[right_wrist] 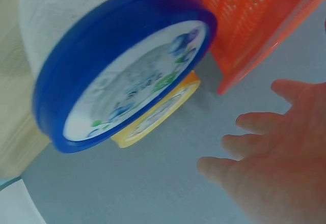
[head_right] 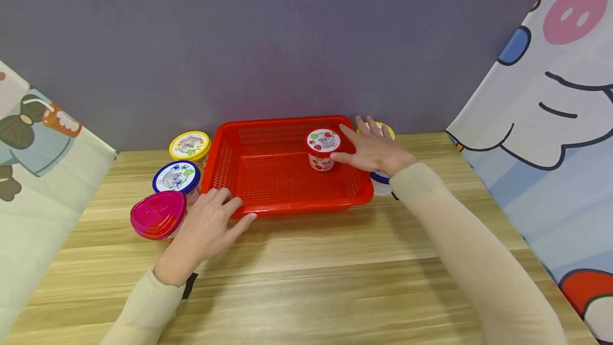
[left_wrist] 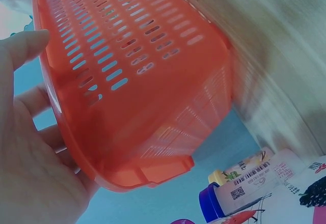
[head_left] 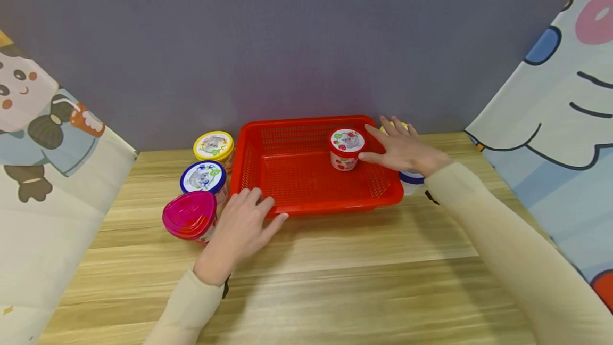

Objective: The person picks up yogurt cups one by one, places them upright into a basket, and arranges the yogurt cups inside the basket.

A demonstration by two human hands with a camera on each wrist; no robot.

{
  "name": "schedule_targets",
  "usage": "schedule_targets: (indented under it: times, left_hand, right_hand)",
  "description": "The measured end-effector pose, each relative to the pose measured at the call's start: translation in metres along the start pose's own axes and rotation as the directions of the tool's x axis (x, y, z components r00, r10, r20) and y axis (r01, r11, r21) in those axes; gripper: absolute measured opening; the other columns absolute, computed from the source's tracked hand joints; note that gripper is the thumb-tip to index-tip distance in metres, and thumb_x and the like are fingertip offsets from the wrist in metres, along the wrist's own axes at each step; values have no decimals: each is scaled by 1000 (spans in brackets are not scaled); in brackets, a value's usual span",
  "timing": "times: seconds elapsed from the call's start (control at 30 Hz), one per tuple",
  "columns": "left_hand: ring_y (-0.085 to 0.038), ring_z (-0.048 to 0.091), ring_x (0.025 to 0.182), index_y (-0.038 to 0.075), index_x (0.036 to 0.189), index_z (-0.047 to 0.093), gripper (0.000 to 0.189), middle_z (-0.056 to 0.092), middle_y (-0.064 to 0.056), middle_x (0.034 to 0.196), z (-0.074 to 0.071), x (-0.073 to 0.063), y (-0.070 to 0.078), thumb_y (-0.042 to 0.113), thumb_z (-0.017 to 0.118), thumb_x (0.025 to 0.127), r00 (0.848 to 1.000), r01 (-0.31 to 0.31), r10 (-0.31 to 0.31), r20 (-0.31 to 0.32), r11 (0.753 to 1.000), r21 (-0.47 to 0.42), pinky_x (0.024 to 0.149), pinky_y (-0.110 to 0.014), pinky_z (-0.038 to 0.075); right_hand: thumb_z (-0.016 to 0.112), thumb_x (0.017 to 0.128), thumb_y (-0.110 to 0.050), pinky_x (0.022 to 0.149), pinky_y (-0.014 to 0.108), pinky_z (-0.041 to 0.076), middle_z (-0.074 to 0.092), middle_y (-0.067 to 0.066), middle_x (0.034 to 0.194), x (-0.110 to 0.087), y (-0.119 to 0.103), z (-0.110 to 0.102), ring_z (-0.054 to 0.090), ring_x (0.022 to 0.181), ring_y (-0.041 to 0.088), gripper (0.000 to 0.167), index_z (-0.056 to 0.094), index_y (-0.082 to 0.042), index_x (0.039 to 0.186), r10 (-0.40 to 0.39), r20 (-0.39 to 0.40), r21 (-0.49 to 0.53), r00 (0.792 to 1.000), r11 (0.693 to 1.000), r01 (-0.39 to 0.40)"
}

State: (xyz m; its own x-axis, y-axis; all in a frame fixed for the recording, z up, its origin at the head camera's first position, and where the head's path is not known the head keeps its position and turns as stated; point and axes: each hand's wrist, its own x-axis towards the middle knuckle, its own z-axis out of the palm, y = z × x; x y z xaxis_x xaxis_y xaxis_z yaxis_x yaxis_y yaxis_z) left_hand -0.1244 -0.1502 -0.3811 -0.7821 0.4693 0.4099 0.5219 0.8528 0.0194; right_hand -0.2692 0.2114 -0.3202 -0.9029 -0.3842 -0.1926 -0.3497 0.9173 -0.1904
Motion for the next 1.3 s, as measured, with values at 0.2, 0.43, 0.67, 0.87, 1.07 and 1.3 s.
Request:
schedule_targets:
  times: [0.2, 0.43, 0.67, 0.87, 1.07, 1.3]
  left_hand:
    - [-25, 47, 76, 10, 90, 70, 37, 54, -7, 83, -1, 0, 0, 45, 62, 97, 1000, -1, 1, 2, 1000, 3, 68, -37, 40]
    - [-24, 46, 74, 9, 89, 70, 37, 53, -7, 81, -1, 1, -1, 45, 63, 97, 1000, -4, 4, 0, 1000, 10, 67, -36, 39]
    - [-24, 46, 74, 9, 90, 71, 37, 53, -6, 82, -1, 1, -1, 45, 63, 97, 1000, -4, 4, 8, 1000, 11, 67, -35, 39]
    - [-24, 46, 73, 9, 89, 70, 36, 52, -6, 82, -1, 1, -1, 44, 64, 97, 1000, -7, 7, 4, 1000, 10, 66, -35, 38]
    - [-24, 46, 73, 9, 90, 71, 36, 53, -6, 82, -1, 0, 0, 44, 64, 97, 1000, -8, 8, 4, 1000, 5, 66, -35, 39]
    - [-24, 45, 73, 9, 89, 70, 37, 52, -6, 81, -1, 0, 0, 44, 64, 97, 1000, -7, 7, 7, 1000, 7, 66, -35, 38]
  right_hand:
    - [39, 96, -74, 116, 68, -4, -4, 25, 167, -5, 8, 3, -9, 152, 49, 94, 12, -17, 164, 4, -5, 17, 1000, 1000, -4]
    - [42, 96, -72, 115, 69, -4, -2, 27, 166, -11, 17, 5, -8, 151, 50, 94, 14, -15, 164, 6, -29, 28, 1000, 1000, -5]
    - [44, 96, -71, 115, 70, -3, 0, 29, 166, -19, 28, 9, -7, 151, 52, 94, 17, -12, 163, 18, -37, 39, 999, 999, -17]
    - [45, 96, -68, 115, 70, -1, 2, 29, 166, -26, 35, 11, -5, 150, 53, 91, 18, -12, 163, 16, -48, 42, 999, 999, -13]
    - [48, 97, -66, 115, 71, 2, 3, 31, 165, -33, 40, 12, -2, 149, 55, 89, 18, -14, 163, 7, -60, 41, 998, 999, -5]
    - [49, 97, -65, 115, 70, 3, 3, 31, 165, -39, 50, 16, -2, 150, 55, 89, 19, -14, 163, 18, -70, 66, 997, 998, -13]
